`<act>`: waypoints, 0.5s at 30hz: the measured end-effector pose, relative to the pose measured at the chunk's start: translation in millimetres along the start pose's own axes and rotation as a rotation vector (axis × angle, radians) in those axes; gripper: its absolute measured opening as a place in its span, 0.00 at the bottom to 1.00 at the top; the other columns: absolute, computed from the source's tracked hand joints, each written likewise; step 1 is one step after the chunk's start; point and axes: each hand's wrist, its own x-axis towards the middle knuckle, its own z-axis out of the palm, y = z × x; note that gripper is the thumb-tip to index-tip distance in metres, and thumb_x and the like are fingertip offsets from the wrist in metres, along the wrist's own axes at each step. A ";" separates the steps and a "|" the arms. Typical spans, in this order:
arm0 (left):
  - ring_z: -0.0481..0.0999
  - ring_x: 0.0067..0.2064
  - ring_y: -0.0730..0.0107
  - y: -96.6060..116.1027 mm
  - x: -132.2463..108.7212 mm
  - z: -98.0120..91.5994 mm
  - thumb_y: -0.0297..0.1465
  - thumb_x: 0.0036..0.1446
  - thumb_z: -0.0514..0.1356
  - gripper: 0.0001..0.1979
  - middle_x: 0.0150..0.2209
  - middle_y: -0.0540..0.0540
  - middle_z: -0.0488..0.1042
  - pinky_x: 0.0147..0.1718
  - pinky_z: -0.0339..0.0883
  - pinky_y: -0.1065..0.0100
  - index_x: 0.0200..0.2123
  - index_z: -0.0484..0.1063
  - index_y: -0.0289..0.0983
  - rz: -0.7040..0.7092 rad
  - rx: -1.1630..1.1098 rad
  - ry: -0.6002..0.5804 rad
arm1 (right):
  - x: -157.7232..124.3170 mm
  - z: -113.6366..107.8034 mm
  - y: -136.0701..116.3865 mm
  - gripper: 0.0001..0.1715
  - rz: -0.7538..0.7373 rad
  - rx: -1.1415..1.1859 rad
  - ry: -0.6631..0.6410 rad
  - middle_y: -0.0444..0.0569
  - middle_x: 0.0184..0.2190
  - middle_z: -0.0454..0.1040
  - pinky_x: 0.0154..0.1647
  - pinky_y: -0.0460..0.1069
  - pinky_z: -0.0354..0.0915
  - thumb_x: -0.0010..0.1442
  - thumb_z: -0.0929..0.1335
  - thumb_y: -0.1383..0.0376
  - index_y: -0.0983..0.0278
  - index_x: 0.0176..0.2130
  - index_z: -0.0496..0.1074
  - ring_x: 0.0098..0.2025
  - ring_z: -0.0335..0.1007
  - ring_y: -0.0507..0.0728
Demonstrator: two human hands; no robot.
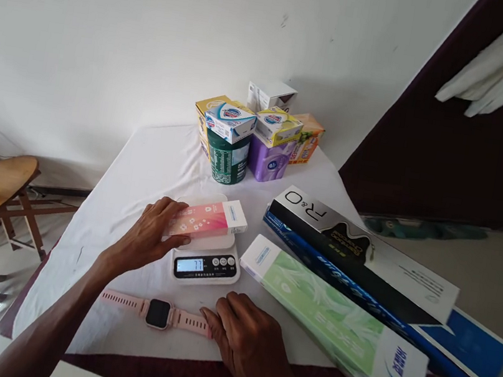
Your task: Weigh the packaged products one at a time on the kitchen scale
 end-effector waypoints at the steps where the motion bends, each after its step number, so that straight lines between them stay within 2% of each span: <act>1: 0.70 0.56 0.53 0.5 -0.5 -0.3 0.46 0.68 0.59 0.26 0.56 0.40 0.68 0.54 0.65 0.50 0.63 0.60 0.42 0.007 0.019 0.008 | -0.1 0.0 -0.4 0.22 -0.003 0.000 -0.003 0.45 0.25 0.68 0.29 0.50 0.56 0.75 0.60 0.63 0.62 0.28 0.68 0.26 0.65 0.53; 5: 0.65 0.64 0.48 3.4 -4.2 -11.7 0.51 0.62 0.64 0.39 0.63 0.38 0.64 0.60 0.62 0.46 0.69 0.54 0.44 0.006 0.022 0.065 | -1.5 0.8 -1.8 0.22 -0.017 -0.012 0.003 0.44 0.25 0.69 0.30 0.50 0.56 0.75 0.61 0.63 0.62 0.28 0.68 0.27 0.66 0.53; 8: 0.68 0.62 0.52 7.6 -3.7 -22.5 0.50 0.65 0.61 0.34 0.62 0.39 0.66 0.60 0.64 0.50 0.68 0.57 0.44 -0.028 -0.033 0.139 | -2.9 1.5 -2.3 0.21 -0.026 -0.042 -0.001 0.45 0.25 0.70 0.31 0.50 0.57 0.74 0.62 0.64 0.62 0.29 0.69 0.28 0.68 0.54; 11: 0.68 0.62 0.55 14.0 1.8 -25.3 0.48 0.67 0.59 0.30 0.61 0.39 0.67 0.60 0.65 0.52 0.66 0.60 0.41 0.002 -0.050 0.203 | -4.4 1.8 -2.9 0.20 -0.032 -0.069 -0.004 0.45 0.25 0.72 0.31 0.50 0.58 0.74 0.64 0.64 0.62 0.29 0.70 0.28 0.69 0.54; 15: 0.67 0.60 0.51 25.5 11.2 -15.5 0.49 0.66 0.59 0.33 0.60 0.37 0.66 0.59 0.63 0.49 0.66 0.59 0.38 0.038 0.003 0.163 | -6.8 2.4 -4.3 0.18 -0.026 -0.106 -0.030 0.46 0.27 0.73 0.32 0.50 0.58 0.73 0.65 0.63 0.62 0.29 0.71 0.30 0.71 0.54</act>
